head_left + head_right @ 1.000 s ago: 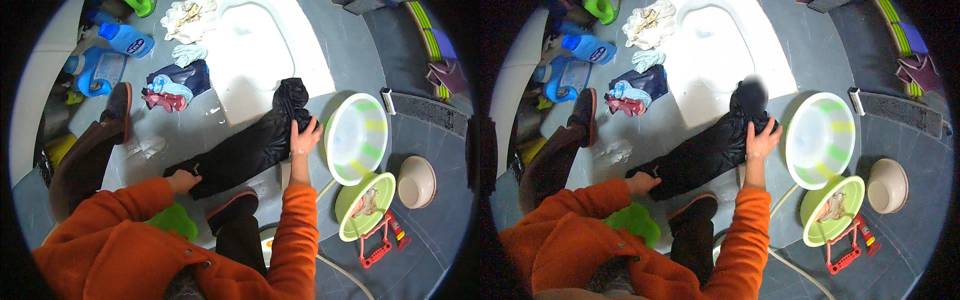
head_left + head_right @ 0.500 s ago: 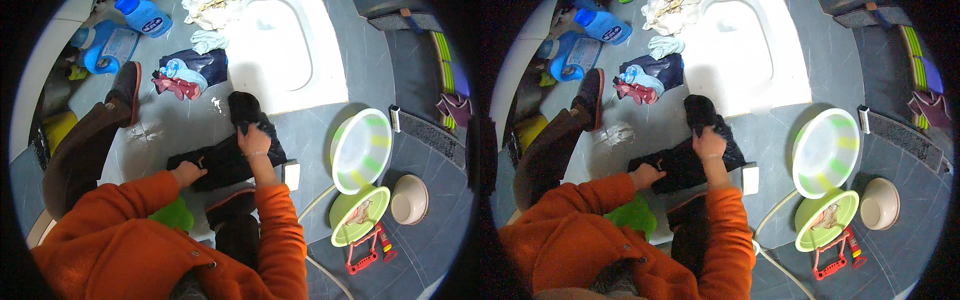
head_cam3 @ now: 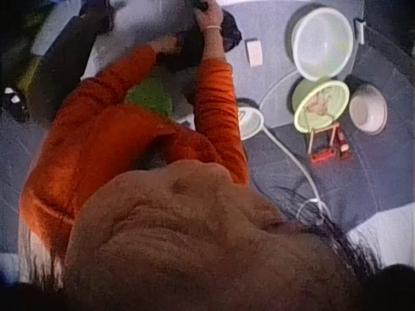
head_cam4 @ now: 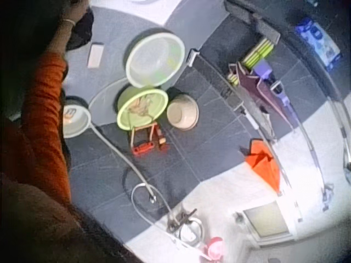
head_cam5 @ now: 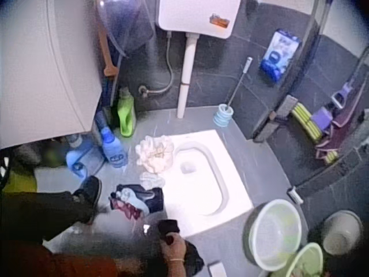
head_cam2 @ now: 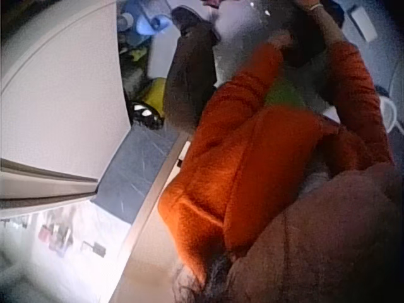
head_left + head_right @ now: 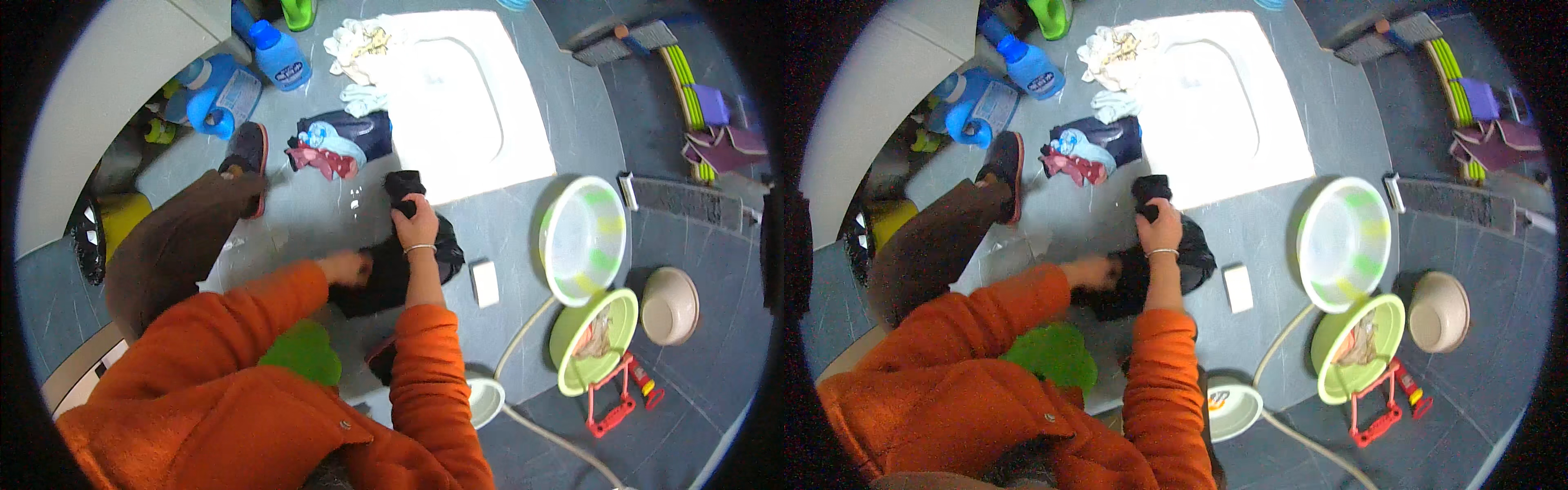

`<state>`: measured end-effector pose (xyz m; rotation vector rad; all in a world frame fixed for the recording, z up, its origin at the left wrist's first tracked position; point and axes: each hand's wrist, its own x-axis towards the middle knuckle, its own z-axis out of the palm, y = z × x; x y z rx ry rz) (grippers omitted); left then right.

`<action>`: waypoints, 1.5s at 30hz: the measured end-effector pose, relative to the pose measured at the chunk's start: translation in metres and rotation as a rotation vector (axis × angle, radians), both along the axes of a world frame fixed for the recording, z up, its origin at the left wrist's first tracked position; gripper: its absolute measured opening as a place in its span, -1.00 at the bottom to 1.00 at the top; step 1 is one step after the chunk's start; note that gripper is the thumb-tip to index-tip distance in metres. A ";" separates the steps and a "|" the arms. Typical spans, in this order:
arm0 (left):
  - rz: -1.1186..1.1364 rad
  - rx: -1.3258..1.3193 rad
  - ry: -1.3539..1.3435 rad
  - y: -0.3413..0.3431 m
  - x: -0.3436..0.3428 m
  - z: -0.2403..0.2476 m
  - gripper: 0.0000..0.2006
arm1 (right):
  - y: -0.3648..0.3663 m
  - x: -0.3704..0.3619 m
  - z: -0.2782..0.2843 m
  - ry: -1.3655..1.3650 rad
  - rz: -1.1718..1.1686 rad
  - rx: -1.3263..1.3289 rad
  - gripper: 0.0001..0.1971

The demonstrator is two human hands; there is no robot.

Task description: The person is washing clothes by hand in a bathroom. They scrub a black garment with soap, rinse it in a basin, and then handle other items including a white cloth.

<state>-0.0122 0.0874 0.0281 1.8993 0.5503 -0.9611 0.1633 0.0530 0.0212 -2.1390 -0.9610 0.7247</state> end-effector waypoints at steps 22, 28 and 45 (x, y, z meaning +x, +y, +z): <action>0.146 0.573 -0.733 -0.028 0.083 -0.057 -0.74 | -0.087 -0.036 -0.068 -0.263 -0.549 0.073 -0.67; 0.228 0.532 -0.620 -0.012 0.117 -0.063 -0.87 | -0.076 -0.008 -0.076 -0.160 -0.573 -0.193 -0.66; -0.197 0.308 -0.513 0.019 0.057 0.042 -0.04 | -0.083 -0.047 0.005 -0.170 -0.383 -0.162 -0.84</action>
